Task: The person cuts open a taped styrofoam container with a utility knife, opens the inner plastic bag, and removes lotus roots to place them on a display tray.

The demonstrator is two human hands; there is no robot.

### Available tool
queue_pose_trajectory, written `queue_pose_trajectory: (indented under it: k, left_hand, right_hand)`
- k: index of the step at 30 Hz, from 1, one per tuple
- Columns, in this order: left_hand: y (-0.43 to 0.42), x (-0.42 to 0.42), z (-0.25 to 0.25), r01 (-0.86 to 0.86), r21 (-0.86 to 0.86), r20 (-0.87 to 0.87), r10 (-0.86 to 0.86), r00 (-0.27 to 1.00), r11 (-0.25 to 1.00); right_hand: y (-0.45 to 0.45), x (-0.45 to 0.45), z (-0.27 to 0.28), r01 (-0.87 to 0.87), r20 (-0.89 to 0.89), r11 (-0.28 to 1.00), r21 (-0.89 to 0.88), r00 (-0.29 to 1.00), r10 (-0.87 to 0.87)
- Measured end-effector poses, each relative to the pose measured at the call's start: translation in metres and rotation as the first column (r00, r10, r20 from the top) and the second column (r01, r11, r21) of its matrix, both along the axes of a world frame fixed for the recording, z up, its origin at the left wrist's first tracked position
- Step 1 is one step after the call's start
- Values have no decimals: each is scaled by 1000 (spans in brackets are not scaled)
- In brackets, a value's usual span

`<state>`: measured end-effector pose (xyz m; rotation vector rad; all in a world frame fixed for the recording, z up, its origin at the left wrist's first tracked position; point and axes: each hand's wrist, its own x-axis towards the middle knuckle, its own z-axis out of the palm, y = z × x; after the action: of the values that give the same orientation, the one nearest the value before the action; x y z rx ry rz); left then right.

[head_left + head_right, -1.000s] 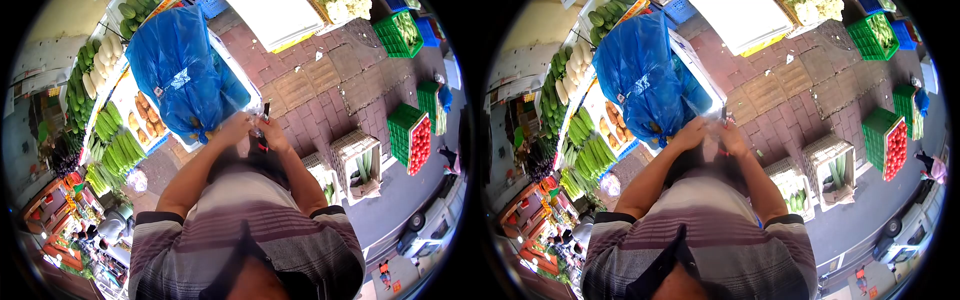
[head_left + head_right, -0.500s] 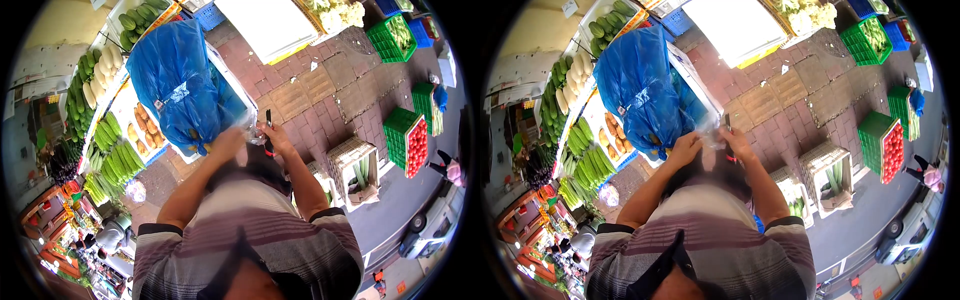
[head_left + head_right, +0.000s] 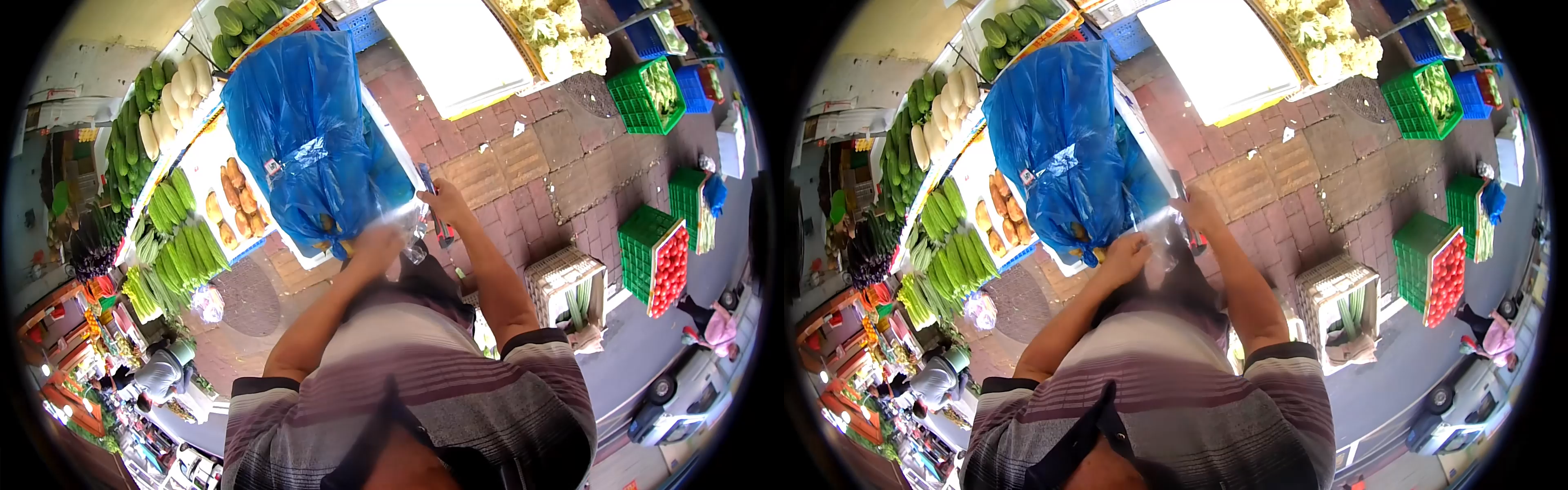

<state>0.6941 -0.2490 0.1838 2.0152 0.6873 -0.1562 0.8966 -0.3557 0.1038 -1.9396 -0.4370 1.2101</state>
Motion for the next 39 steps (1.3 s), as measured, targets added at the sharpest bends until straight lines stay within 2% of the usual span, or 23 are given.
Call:
queue_pose_trajectory:
  k: [3,4,7,10,19,22,25,27,28,29,30,32,33,36,39]
  left_hand:
    - [0,-4,1,-18,-21,55,19,998,1000]
    - [1,-4,4,-19,-34,46,21,999,999]
    - [4,-6,10,-17,-52,44,19,999,998]
    - [4,-8,7,-25,-43,93,29,995,999]
    - [4,-14,4,-69,-81,132,79,988,994]
    - [4,-17,3,-74,-115,154,91,984,991]
    - [3,-14,7,-44,-84,92,52,994,996]
    - [1,-12,7,-90,-57,141,98,985,994]
    - [0,-10,5,-129,1,254,124,959,992]
    - [0,-10,2,-110,-35,240,115,964,993]
    - [0,-8,5,-126,-40,208,131,969,991]
    - [-1,-9,5,-129,-61,147,137,980,990]
    - [0,-8,3,-122,-75,127,131,983,990]
    - [0,-7,7,-86,-74,140,96,986,994]
    - [5,-5,9,-54,-159,163,81,983,986]
  right_hand:
    - [12,6,15,-116,387,986,-120,909,154]
    - [18,6,19,-102,367,991,-82,922,126]
    - [34,6,4,-126,413,973,-194,889,197]
    - [49,9,-4,-245,461,897,-368,790,405]
    - [64,8,1,-381,476,780,-497,632,612]
    - [73,7,-9,-355,483,800,-484,653,583]
    - [87,2,-8,-374,494,777,-507,613,617]
    - [88,4,-1,-337,460,783,-523,662,592]
    - [85,5,2,-322,454,791,-521,680,576]
    - [80,3,5,-310,444,796,-520,697,562]
    - [82,3,45,-277,390,800,-532,758,523]
    - [61,-1,76,-281,548,944,-173,769,330]
    - [49,-2,84,-280,600,960,20,771,212]
    - [12,-14,97,-440,334,876,200,871,361]
    - [-6,-26,90,-674,772,640,368,605,194]
